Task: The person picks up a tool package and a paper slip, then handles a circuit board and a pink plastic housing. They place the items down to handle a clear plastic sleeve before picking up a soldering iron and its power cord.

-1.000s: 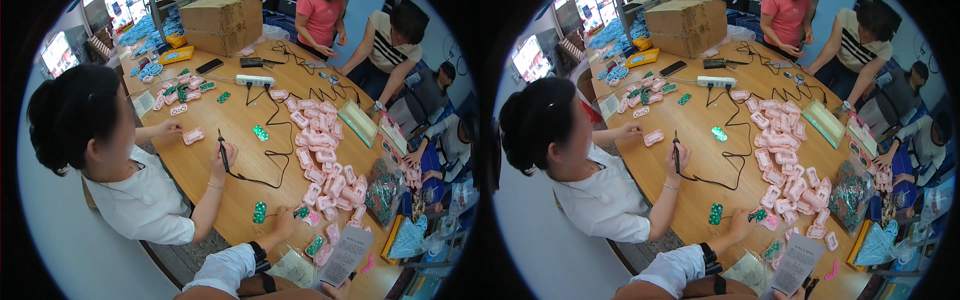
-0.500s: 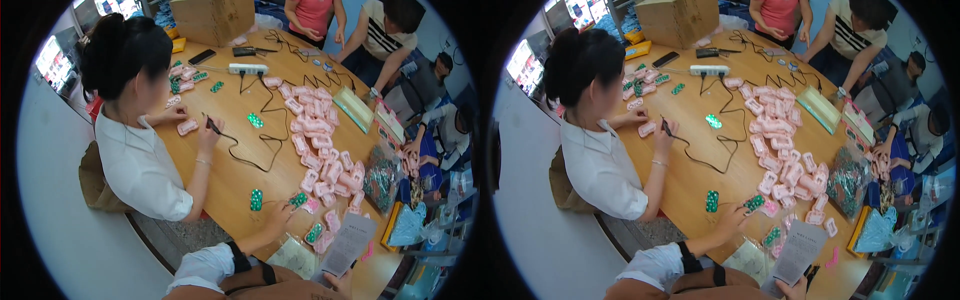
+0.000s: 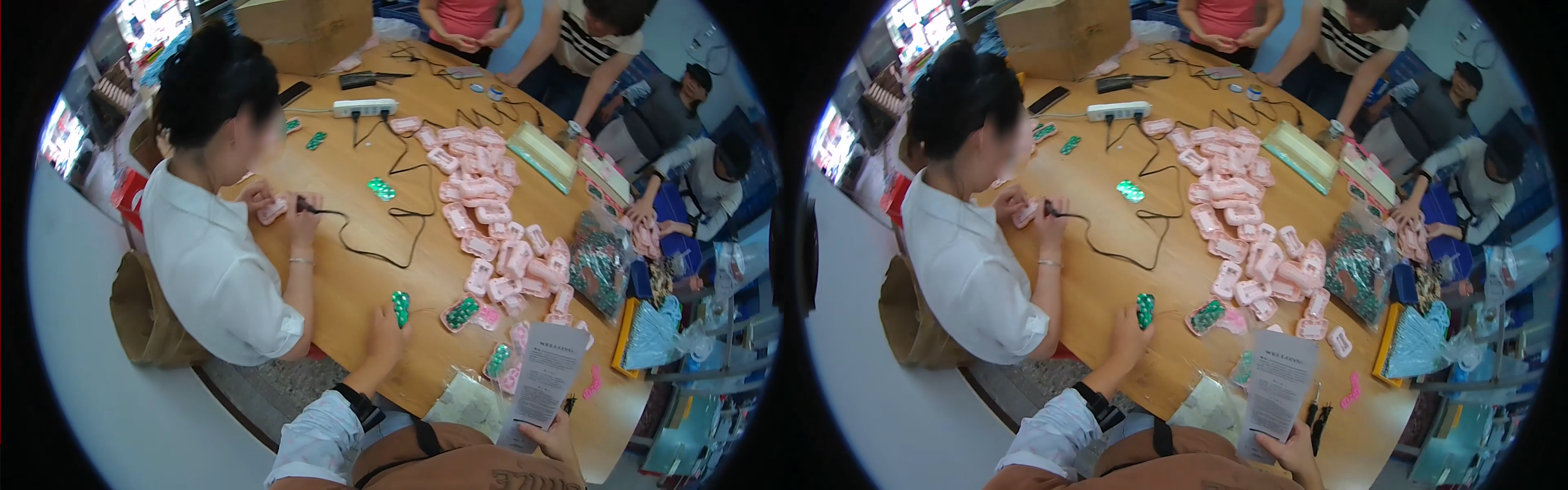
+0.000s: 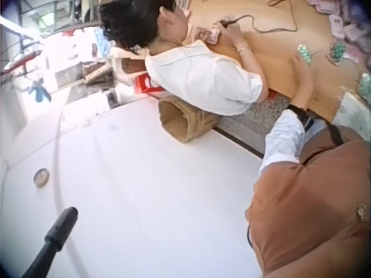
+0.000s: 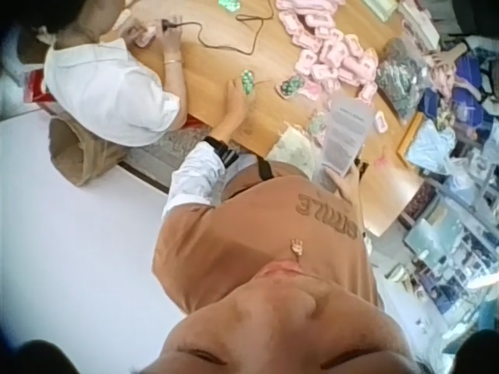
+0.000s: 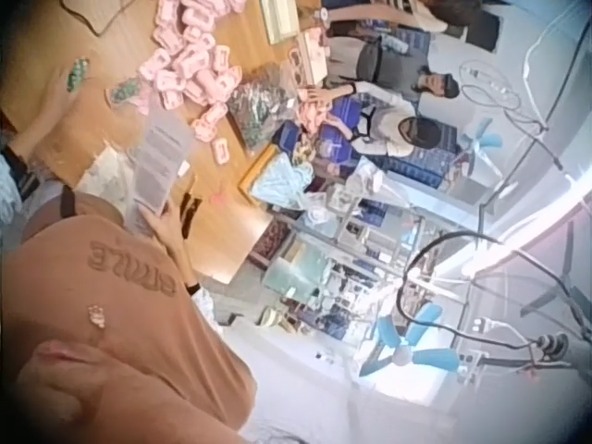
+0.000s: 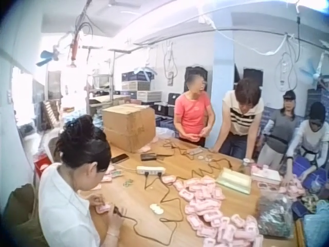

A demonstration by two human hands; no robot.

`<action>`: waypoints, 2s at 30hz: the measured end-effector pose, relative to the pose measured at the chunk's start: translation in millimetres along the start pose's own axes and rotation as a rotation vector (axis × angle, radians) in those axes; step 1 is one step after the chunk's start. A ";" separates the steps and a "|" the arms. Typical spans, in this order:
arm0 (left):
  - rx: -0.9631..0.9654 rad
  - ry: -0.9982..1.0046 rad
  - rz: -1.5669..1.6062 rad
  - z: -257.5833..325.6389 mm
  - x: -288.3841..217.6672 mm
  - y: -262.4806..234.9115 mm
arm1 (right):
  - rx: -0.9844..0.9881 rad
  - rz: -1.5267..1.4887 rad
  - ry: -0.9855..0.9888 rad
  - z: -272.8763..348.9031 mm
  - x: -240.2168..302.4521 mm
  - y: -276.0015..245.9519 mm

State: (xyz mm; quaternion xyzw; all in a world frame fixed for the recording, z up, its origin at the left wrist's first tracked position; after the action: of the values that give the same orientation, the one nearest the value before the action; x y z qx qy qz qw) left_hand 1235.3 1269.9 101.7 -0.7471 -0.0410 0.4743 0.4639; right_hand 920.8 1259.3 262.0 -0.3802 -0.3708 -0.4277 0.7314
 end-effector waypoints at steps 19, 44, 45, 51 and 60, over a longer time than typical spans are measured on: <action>1.174 -0.458 1.430 66.1 -200.1 -24.8 | 0.080 -0.232 0.009 -8.4 3.9 7.0; 1.214 -0.612 1.195 121.6 -171.6 8.6 | 0.066 0.085 -0.012 6.9 -52.3 -32.2; 1.204 -0.553 1.091 125.2 -167.3 12.0 | 0.011 0.072 -0.008 13.8 -61.0 -43.4; 1.019 -0.490 0.773 133.0 -122.6 20.5 | -0.936 -0.437 0.219 64.9 -191.5 -219.4; 0.935 -0.623 0.684 181.8 -106.7 -1.9 | -0.782 -0.748 0.305 61.2 -338.7 -351.3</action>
State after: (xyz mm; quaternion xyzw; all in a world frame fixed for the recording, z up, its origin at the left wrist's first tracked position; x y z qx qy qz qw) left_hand 1041.9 1336.4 152.8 -0.2657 0.2766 0.7568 0.5292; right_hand 467.1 1308.0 78.7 -0.3996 -0.1842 -0.8137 0.3798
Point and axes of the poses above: each hand's wrist, its own z-axis away from the middle knuckle, its own y-axis out of the palm, x = y × z, the point moved 4 cm from there along -z, towards the middle knuckle, and after that the axes turned 11 degrees about -x, right-handed, at the moved point
